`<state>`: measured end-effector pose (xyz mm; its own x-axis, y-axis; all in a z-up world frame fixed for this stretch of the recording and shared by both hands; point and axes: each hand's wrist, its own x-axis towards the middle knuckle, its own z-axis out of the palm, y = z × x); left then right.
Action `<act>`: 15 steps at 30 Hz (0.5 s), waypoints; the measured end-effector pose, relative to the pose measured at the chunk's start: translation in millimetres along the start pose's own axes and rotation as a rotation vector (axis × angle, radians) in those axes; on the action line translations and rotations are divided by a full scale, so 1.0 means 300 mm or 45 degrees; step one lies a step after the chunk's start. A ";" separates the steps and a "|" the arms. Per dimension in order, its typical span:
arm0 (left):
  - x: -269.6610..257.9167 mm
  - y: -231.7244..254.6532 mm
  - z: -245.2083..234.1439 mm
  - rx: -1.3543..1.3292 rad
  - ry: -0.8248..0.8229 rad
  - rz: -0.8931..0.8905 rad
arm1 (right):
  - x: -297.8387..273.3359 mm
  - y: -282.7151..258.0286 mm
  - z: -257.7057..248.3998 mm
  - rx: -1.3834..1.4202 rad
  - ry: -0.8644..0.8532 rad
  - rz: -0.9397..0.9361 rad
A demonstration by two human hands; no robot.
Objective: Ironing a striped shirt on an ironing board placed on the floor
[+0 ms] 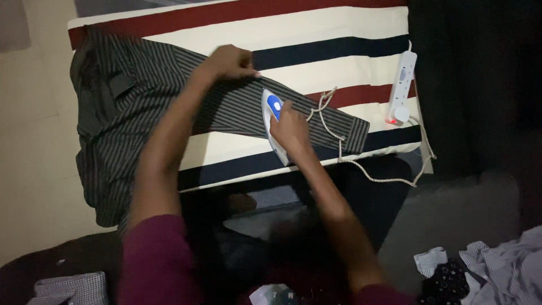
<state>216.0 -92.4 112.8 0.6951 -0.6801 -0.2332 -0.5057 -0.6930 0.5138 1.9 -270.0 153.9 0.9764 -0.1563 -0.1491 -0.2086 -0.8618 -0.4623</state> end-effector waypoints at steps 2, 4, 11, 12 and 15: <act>-0.004 -0.132 -0.001 0.145 0.003 -0.024 | 0.032 -0.002 -0.004 0.017 -0.048 0.017; -0.024 -0.275 -0.019 0.294 0.005 -0.044 | 0.065 -0.008 0.000 0.035 -0.091 0.035; -0.056 -0.719 -0.026 0.548 0.202 0.082 | 0.165 -0.056 0.011 0.010 -0.091 -0.143; -0.066 -0.756 -0.036 0.531 0.207 0.044 | 0.187 -0.068 0.023 -0.003 -0.106 -0.206; -0.064 -0.848 -0.025 0.496 0.245 0.022 | 0.243 -0.142 0.018 0.033 -0.128 -0.271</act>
<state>335.2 98.8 -7.3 0.7487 -0.6610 -0.0502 -0.6475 -0.7455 0.1578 81.5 -242.1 158.1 0.9883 0.0774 -0.1314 -0.0013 -0.8573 -0.5148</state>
